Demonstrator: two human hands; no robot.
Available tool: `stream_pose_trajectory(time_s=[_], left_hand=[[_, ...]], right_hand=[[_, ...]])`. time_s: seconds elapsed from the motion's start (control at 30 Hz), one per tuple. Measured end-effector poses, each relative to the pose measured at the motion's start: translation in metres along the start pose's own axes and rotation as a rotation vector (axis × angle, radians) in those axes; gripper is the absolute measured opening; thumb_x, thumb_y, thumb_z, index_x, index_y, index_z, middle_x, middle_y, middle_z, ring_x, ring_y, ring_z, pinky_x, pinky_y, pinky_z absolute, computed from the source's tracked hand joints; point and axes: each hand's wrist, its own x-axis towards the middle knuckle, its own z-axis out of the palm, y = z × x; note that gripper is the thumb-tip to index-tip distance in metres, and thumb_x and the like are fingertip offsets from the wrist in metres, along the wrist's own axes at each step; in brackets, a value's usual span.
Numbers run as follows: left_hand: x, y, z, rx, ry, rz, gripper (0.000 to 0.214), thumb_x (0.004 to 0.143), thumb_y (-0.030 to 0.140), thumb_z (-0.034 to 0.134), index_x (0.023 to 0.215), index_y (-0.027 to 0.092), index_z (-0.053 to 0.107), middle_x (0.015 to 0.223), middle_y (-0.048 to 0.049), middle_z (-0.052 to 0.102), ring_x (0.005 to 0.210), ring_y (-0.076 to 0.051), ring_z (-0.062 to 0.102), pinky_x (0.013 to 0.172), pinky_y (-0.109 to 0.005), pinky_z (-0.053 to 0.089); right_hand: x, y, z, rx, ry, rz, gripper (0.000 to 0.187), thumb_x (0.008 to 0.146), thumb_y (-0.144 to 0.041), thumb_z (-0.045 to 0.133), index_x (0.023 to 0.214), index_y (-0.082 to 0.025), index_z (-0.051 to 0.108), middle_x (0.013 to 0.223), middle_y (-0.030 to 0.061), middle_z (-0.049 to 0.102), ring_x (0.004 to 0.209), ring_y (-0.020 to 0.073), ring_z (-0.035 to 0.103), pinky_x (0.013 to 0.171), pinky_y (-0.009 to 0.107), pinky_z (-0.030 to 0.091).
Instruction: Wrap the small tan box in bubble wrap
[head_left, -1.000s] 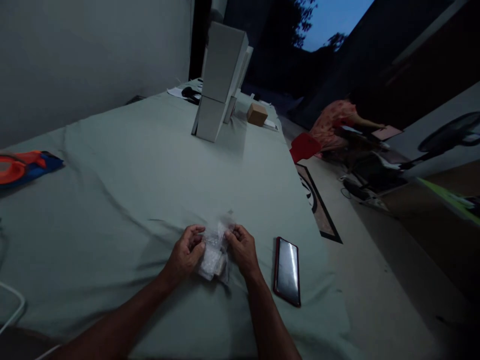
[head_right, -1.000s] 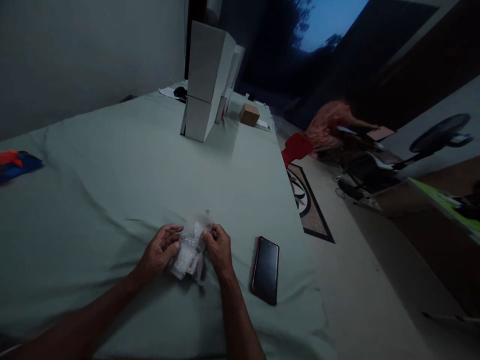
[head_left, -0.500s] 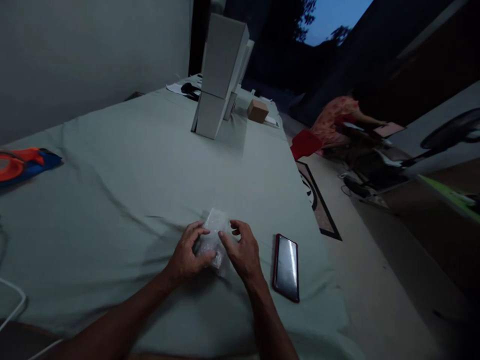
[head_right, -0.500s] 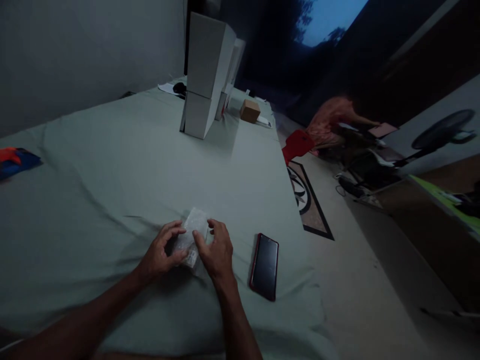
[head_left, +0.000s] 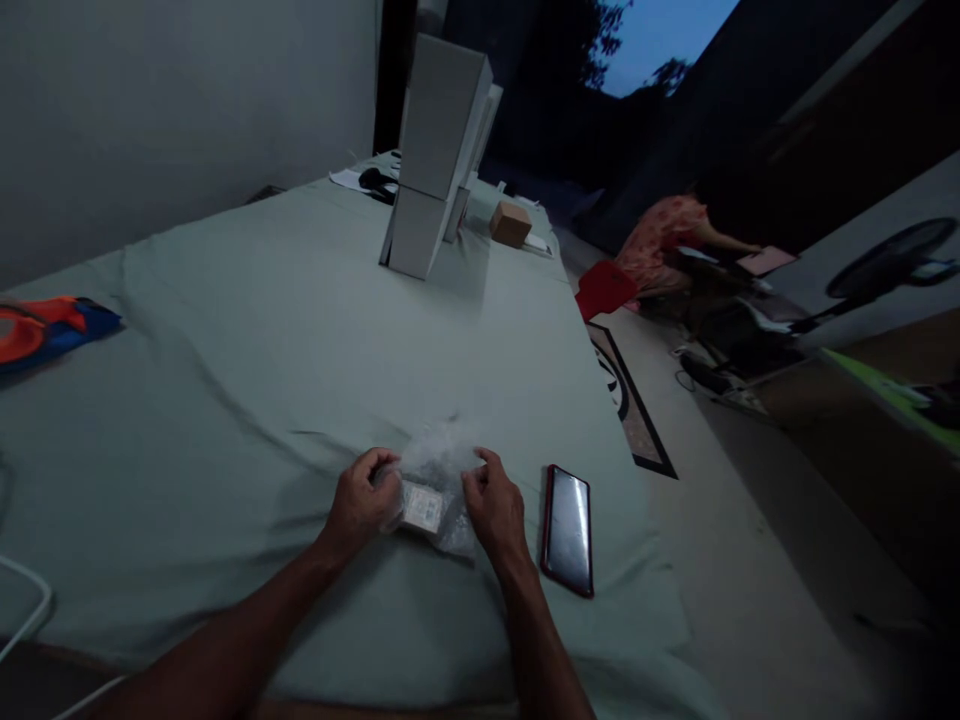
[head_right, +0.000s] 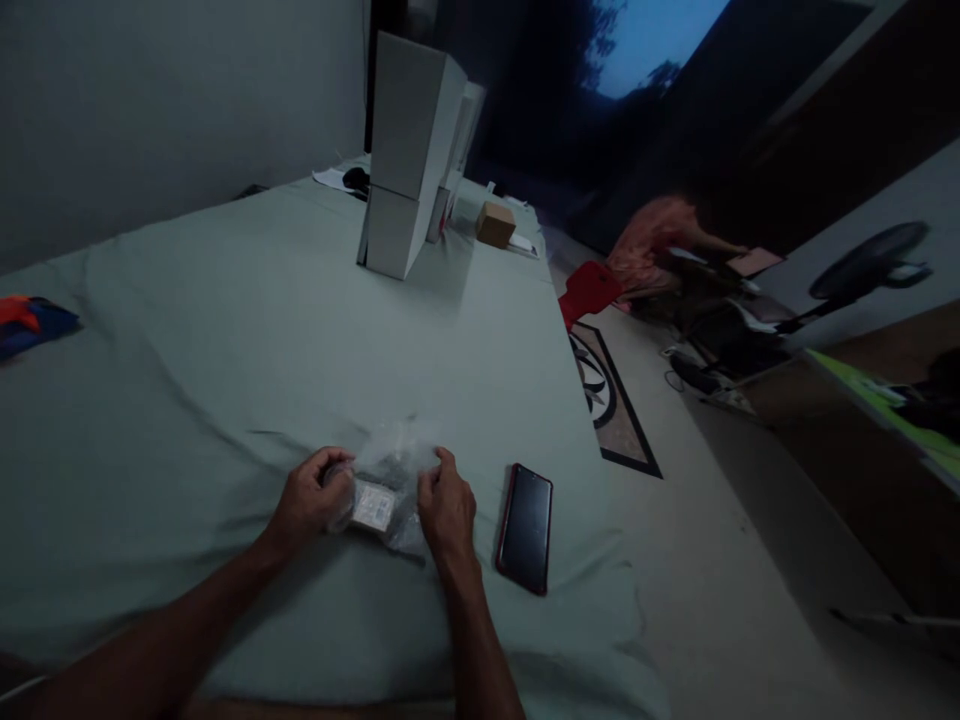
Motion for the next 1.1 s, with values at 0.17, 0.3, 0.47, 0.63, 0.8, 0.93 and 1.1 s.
stream_pose_trajectory(time_s=[0.17, 0.3, 0.47, 0.63, 0.8, 0.93, 1.1], left_hand=[[0.014, -0.008, -0.01, -0.213, 0.077, -0.098, 0.017, 0.07, 0.032, 0.059, 0.077, 0.017, 0.062, 0.068, 0.0023, 0.059, 0.063, -0.013, 0.054, 0.059, -0.022, 0.042], [0.021, -0.012, -0.015, -0.279, 0.09, -0.135, 0.025, 0.069, 0.033, 0.06, 0.087, 0.015, 0.059, 0.066, 0.0032, 0.057, 0.058, -0.012, 0.053, 0.055, -0.021, 0.041], [0.021, -0.012, -0.014, -0.29, 0.085, -0.083, 0.034, 0.068, 0.032, 0.061, 0.098, 0.015, 0.058, 0.073, 0.0019, 0.059, 0.065, -0.013, 0.057, 0.061, -0.023, 0.045], [0.014, -0.004, -0.017, -0.113, 0.102, 0.012, 0.034, 0.073, 0.024, 0.054, 0.107, 0.017, 0.058, 0.1, -0.0061, 0.063, 0.09, -0.019, 0.061, 0.075, -0.028, 0.049], [-0.002, 0.019, -0.029, 0.281, 0.02, 0.401, 0.035, 0.076, 0.015, 0.048, 0.107, 0.021, 0.061, 0.115, -0.008, 0.063, 0.114, -0.026, 0.054, 0.096, -0.041, 0.045], [-0.013, 0.031, -0.026, 0.458, -0.278, 0.672, 0.058, 0.073, 0.007, 0.048, 0.129, 0.021, 0.052, 0.13, -0.0085, 0.059, 0.131, -0.027, 0.043, 0.112, -0.047, 0.03], [-0.014, 0.038, -0.018, 0.528, -0.499, 0.68, 0.077, 0.062, 0.002, 0.047, 0.137, 0.019, 0.045, 0.138, -0.0108, 0.054, 0.136, -0.027, 0.04, 0.117, -0.049, 0.021]], right_hand=[[0.0, 0.014, 0.004, -0.011, 0.017, 0.032, 0.044, 0.083, -0.031, 0.045, 0.122, -0.015, 0.054, 0.079, 0.0024, 0.066, 0.071, 0.0187, 0.061, 0.066, 0.027, 0.041], [-0.002, 0.024, 0.005, -0.031, 0.003, 0.063, 0.046, 0.082, -0.032, 0.049, 0.123, -0.014, 0.053, 0.08, 0.0025, 0.065, 0.073, 0.0191, 0.061, 0.067, 0.028, 0.042], [-0.012, 0.013, -0.008, -0.024, 0.196, -0.105, 0.045, 0.082, -0.027, 0.049, 0.125, -0.012, 0.052, 0.097, 0.0101, 0.066, 0.081, 0.0213, 0.061, 0.077, 0.036, 0.047], [-0.025, -0.026, -0.024, -0.02, 0.04, -0.484, 0.034, 0.092, -0.024, 0.045, 0.124, -0.018, 0.054, 0.112, 0.0111, 0.066, 0.103, 0.0224, 0.058, 0.09, 0.037, 0.043], [-0.03, -0.034, -0.021, -0.243, -0.157, -0.455, 0.04, 0.093, -0.031, 0.05, 0.131, -0.016, 0.05, 0.11, 0.0121, 0.067, 0.099, 0.0253, 0.059, 0.086, 0.038, 0.04], [-0.032, -0.029, -0.023, -0.279, -0.123, -0.466, 0.042, 0.09, -0.025, 0.055, 0.13, -0.015, 0.05, 0.101, 0.0105, 0.068, 0.093, 0.0244, 0.059, 0.083, 0.037, 0.037], [-0.05, -0.042, -0.035, -0.287, -0.203, -0.592, 0.039, 0.085, -0.01, 0.053, 0.122, -0.019, 0.053, 0.096, 0.0071, 0.068, 0.089, 0.022, 0.057, 0.079, 0.034, 0.035]])
